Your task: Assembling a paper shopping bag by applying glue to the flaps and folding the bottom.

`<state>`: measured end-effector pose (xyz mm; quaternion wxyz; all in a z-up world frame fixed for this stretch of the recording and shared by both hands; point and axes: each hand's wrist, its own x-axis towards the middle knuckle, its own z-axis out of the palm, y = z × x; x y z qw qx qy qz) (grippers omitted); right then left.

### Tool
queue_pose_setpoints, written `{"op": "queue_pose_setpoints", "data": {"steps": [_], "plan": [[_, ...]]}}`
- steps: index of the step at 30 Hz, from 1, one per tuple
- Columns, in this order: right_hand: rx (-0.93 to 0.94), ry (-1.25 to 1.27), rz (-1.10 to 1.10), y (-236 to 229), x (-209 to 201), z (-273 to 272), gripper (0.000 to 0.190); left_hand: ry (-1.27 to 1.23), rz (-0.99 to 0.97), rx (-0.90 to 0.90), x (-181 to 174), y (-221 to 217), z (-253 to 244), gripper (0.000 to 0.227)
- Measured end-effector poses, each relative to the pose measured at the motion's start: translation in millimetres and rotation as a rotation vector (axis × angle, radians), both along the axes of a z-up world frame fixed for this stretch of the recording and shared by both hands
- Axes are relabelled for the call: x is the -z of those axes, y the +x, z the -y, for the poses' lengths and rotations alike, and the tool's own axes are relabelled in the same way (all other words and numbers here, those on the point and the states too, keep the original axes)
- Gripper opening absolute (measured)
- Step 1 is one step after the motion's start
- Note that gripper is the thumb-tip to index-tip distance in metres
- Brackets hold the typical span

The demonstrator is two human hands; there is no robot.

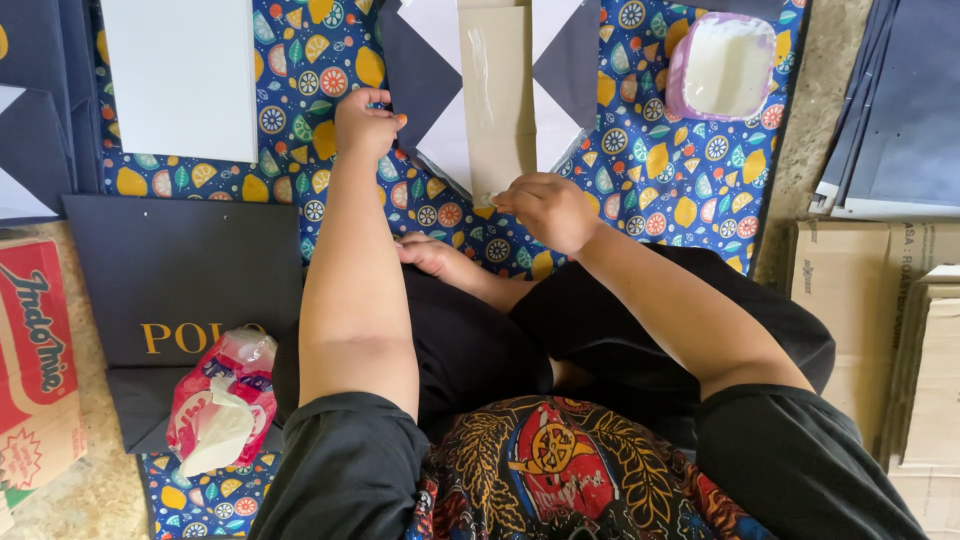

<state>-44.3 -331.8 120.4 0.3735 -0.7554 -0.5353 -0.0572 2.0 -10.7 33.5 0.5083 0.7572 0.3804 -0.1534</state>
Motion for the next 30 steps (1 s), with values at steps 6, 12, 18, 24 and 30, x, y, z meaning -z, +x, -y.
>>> {"op": "queue_pose_setpoints", "data": {"steps": [6, 12, 18, 24, 30], "plan": [[-0.012, -0.026, -0.02, 4, 5, 10, 0.012, 0.019, 0.006, 0.019, 10, 1, -3, 0.038], [0.026, -0.045, -0.02, 8, -3, 16, 0.016, -0.013, 0.04, 0.008, 12, -1, -3, 0.036], [0.019, -0.018, -0.04, 14, -4, 21, 0.012, 0.007, 0.034, 0.017, 10, -1, -3, 0.036], [0.185, -0.013, -0.253, 12, 3, 29, 0.013, 0.011, 0.031, 0.014, 12, -1, -3, 0.038], [0.877, 0.522, -1.026, 51, -5, 47, 0.01, -0.012, 0.04, -0.017, 9, -1, -1, 0.036]]}}
